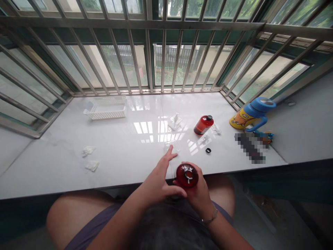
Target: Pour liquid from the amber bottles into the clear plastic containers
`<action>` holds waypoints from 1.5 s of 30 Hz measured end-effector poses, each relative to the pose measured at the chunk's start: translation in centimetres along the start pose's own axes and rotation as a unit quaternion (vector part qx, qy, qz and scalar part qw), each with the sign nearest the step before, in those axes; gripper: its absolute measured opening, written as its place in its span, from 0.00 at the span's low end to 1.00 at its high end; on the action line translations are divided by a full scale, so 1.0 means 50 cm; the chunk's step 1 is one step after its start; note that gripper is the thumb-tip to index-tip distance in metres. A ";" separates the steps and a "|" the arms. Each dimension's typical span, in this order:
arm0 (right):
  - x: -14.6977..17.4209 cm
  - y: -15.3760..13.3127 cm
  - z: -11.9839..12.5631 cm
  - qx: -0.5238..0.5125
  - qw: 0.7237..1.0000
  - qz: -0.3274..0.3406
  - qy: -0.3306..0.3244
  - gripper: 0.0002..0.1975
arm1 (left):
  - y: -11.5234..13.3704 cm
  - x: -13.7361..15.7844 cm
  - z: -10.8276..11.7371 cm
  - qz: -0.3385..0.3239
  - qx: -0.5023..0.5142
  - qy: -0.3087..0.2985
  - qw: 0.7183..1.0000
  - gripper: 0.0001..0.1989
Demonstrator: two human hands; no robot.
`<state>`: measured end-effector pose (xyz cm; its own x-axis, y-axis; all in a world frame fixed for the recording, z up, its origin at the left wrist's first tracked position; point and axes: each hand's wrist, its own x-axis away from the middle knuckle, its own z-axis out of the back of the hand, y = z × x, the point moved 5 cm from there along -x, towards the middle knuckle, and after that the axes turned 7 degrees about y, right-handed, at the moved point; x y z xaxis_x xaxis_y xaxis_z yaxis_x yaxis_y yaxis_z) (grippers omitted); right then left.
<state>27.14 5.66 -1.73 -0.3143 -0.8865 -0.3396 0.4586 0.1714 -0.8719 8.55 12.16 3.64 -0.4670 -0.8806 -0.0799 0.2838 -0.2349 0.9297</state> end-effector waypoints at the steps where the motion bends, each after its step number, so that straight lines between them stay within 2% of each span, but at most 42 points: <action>1: -0.005 0.005 0.010 0.013 0.999 -0.024 0.019 0.40 | -0.008 -0.012 0.014 -0.002 -0.022 0.032 0.999 0.58; 3: -0.016 0.015 0.029 0.032 0.996 -0.065 0.053 0.40 | -0.031 -0.040 0.037 0.005 -0.079 0.097 0.992 0.51; 5: -0.028 0.020 0.045 0.047 0.992 -0.082 0.078 0.40 | -0.061 -0.068 0.043 0.024 -0.129 0.126 0.983 0.49; 10: -0.049 0.025 0.070 0.072 0.990 -0.071 0.103 0.40 | -0.130 -0.125 0.015 0.068 -0.175 0.122 0.975 0.49; 15: -0.051 0.031 0.081 0.092 0.988 -0.076 0.097 0.40 | -0.143 -0.143 0.002 0.050 -0.167 0.141 0.975 0.38; 22: -0.055 0.054 0.088 0.113 0.991 -0.036 0.062 0.40 | -0.120 -0.071 0.040 0.014 -0.164 0.147 0.975 0.32; 25: -0.059 0.059 0.080 0.129 0.991 0.009 0.036 0.39 | -0.111 -0.025 0.062 -0.013 -0.187 0.164 0.969 0.34; 28: -0.062 0.050 0.065 0.141 0.988 0.069 0.009 0.38 | -0.106 0.016 0.081 -0.006 -0.196 0.186 0.963 0.36; 31: -0.066 0.031 0.045 0.141 0.983 0.110 -0.027 0.36 | -0.095 0.046 0.091 -0.015 -0.203 0.170 0.964 0.34; 35: -0.075 0.001 0.024 0.155 0.975 0.151 -0.058 0.36 | -0.085 0.070 0.095 -0.042 -0.204 0.147 0.967 0.34; 45: -0.099 -0.013 0.015 0.217 0.946 0.219 -0.098 0.37 | -0.088 0.091 0.085 0.009 -0.149 0.144 0.978 0.36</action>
<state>29.03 9.58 0.78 0.1254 -0.8410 -0.5264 0.8203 0.3863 -0.4217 1.65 10.94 0.72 -0.2163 -0.9549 -0.2033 0.5410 -0.2905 0.7892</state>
